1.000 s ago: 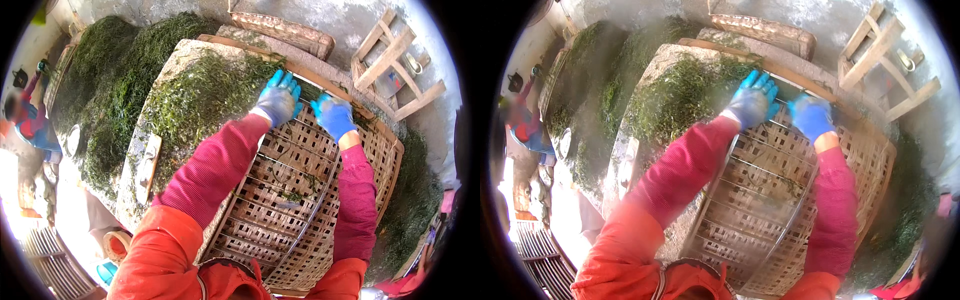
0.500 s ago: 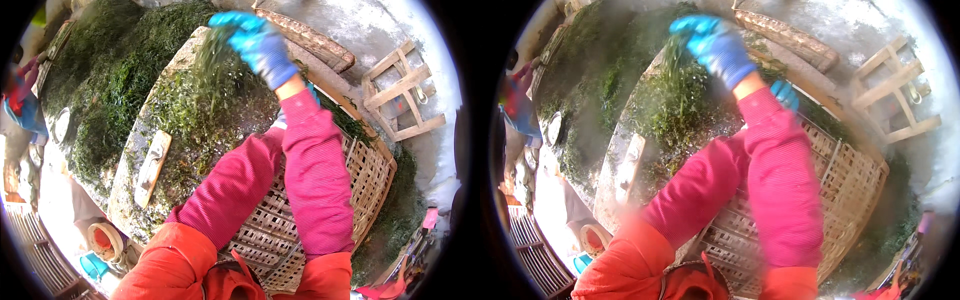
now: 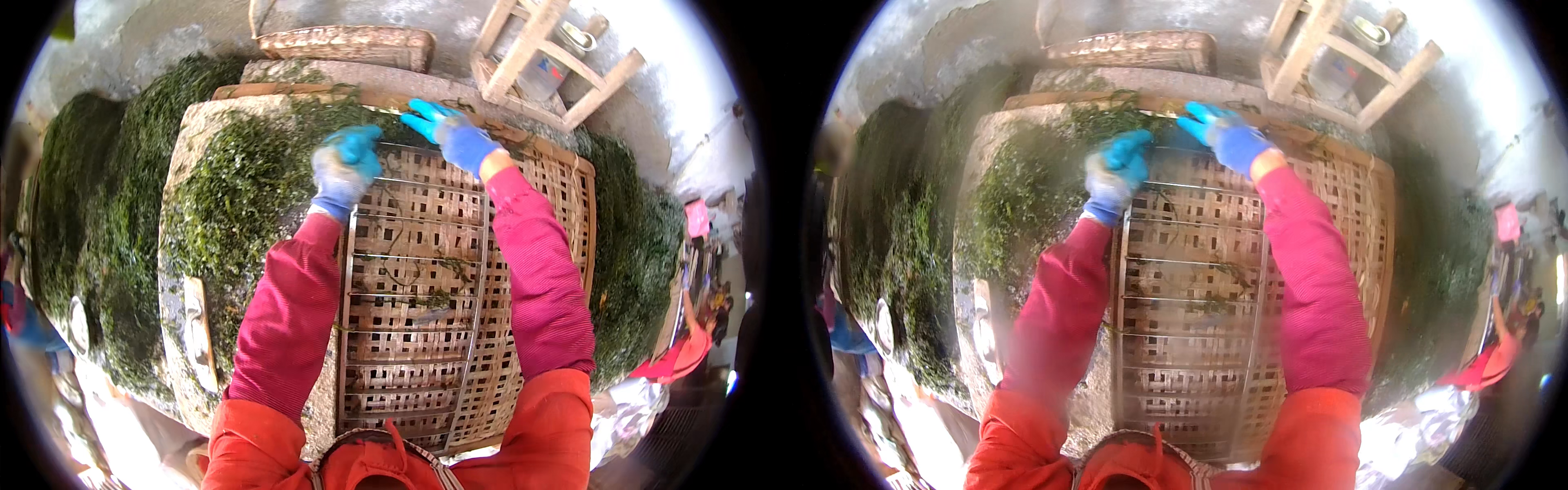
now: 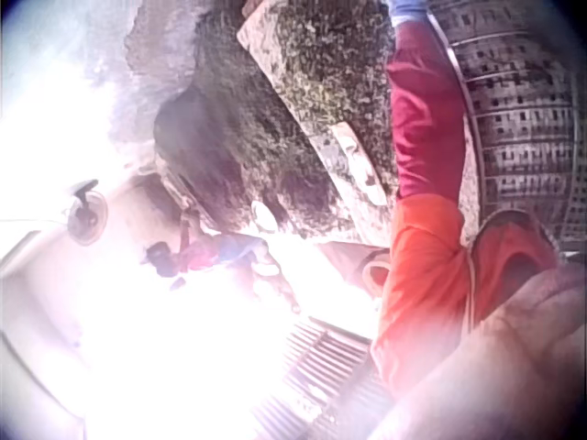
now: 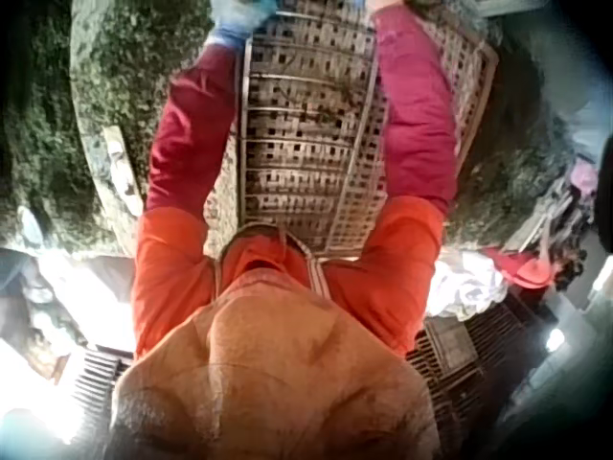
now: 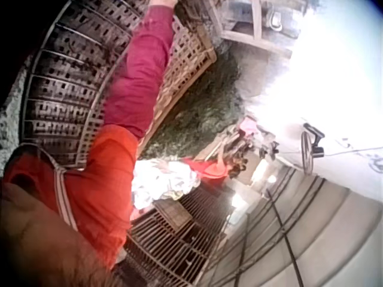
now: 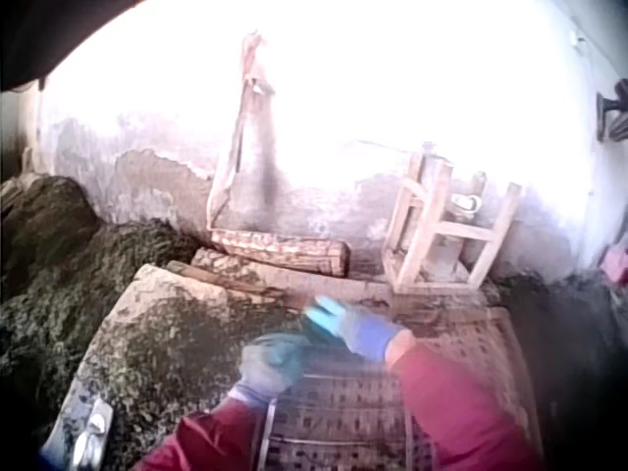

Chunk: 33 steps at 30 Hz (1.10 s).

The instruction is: The person uses their gloved hands to spread green leaves across a wooden frame and presses them down with a flat wooden tool. They take bundles of the green material from a large pile and arrange them on the workspace.

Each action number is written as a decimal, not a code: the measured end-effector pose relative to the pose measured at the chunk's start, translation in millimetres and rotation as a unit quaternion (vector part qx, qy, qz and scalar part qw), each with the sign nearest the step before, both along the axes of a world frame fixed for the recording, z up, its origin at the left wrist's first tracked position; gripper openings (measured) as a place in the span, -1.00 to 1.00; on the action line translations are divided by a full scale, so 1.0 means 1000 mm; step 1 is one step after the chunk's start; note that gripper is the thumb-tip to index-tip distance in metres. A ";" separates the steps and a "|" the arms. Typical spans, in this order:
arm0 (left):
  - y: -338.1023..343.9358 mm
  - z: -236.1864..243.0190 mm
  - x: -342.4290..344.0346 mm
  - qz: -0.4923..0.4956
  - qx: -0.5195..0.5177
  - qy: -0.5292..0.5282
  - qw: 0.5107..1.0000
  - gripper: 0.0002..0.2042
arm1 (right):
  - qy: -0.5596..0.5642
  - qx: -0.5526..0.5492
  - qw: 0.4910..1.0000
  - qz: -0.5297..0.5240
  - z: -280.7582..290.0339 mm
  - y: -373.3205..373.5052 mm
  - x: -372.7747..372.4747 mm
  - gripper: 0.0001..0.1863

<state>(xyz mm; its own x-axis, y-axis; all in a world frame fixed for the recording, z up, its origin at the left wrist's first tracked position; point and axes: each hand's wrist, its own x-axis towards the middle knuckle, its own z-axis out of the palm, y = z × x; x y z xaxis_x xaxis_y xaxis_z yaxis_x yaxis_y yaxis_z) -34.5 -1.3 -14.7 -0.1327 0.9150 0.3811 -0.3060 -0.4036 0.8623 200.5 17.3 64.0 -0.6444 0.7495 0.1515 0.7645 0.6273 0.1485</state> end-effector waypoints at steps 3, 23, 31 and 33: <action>0.015 -0.018 -0.003 0.179 0.133 0.212 0.952 -0.65 | 0.114 0.130 0.982 -0.079 -0.025 -0.019 0.069 -0.33; 0.022 0.082 -0.028 -0.125 0.173 0.791 0.574 -0.43 | -0.001 0.033 0.983 -0.178 -0.038 -0.054 0.047 -0.42; 0.067 0.100 -0.075 -0.003 0.125 0.803 0.583 -0.36 | 0.277 0.081 0.958 0.007 -0.026 -0.032 0.013 -0.54; 0.080 0.104 -0.054 -0.022 0.124 0.833 0.539 -0.39 | 0.244 -0.090 0.965 -0.047 -0.023 -0.021 -0.037 -0.57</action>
